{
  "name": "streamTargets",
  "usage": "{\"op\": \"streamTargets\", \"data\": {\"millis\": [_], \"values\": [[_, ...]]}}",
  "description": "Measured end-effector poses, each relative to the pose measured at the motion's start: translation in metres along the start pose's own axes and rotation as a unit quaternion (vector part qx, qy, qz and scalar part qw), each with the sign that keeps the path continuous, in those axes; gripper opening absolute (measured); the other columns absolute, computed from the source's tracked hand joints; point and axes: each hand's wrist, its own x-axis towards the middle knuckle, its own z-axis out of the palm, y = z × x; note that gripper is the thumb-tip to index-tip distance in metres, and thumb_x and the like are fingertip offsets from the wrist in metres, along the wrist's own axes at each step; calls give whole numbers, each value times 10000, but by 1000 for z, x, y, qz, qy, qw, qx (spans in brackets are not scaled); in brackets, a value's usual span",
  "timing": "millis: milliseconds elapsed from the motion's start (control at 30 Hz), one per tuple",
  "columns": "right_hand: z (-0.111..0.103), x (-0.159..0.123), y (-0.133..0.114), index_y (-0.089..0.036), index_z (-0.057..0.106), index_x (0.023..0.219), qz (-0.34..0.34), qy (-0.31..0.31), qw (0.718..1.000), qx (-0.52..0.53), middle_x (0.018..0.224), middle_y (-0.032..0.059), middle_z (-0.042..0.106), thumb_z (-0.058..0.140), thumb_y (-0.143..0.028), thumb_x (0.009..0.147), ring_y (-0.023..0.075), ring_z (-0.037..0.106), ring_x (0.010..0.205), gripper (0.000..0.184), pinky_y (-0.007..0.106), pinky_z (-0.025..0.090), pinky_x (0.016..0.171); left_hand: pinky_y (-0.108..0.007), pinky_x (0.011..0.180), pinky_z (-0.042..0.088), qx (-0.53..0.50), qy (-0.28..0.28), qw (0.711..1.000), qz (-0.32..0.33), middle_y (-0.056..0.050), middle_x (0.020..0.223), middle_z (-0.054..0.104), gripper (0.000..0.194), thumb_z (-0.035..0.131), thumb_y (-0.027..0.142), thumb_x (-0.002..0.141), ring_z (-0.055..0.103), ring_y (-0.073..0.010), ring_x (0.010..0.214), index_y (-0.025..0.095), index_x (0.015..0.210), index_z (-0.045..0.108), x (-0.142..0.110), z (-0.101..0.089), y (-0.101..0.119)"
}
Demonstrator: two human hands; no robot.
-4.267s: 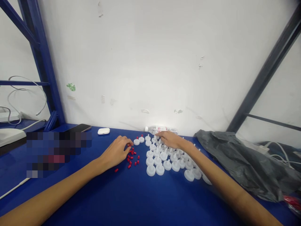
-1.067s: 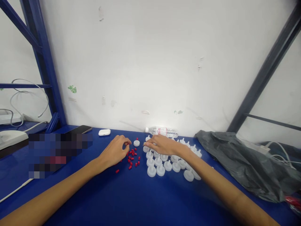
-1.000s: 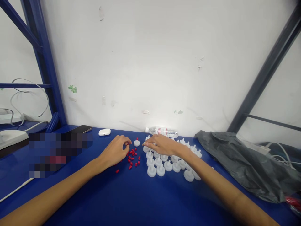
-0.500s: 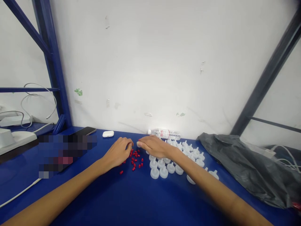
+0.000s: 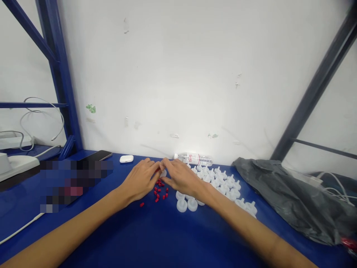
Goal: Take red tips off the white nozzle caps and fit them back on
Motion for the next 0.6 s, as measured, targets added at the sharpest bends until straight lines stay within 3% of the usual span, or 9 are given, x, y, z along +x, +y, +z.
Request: {"op": "streamTargets", "data": {"millis": [133,333,467,533,600], "values": [[-3,0,4,-224,442,1058,9,3,1000,28,974,34,657,636,-126,888,199,601,803,276,312,450,728,-409,746,384,3,-9,1000,-5,-50,768,630,320,344,276,1024,531,-260,735,231,882,627,1,2,0],[-2,3,5,-234,486,1053,14,20,999,32,1007,49,672,578,-143,910,229,632,912,193,340,474,800,-353,654,379,-57,27,993,-98,-2,673,626,440,258,388,1053,585,-225,654,244,844,617,2,0,9],[-3,0,27,-219,513,1135,87,52,995,-2,1034,80,693,530,-116,939,234,650,904,222,349,481,770,-317,562,349,-97,88,979,-158,31,557,470,514,174,442,1049,479,-173,543,254,617,381,2,-16,11],[-7,-3,40,-210,512,1177,111,67,992,-6,1087,89,702,545,-137,963,228,663,921,228,348,489,774,-308,549,331,-105,111,973,-171,42,546,392,486,167,444,1044,420,-157,527,261,607,276,2,-25,6],[-10,-3,47,-216,547,1168,107,65,992,-4,1139,74,705,570,-187,992,217,667,1006,179,344,496,841,-315,564,307,-96,119,973,-175,50,547,359,454,225,434,1032,385,-157,531,259,615,269,4,-29,0]]}}
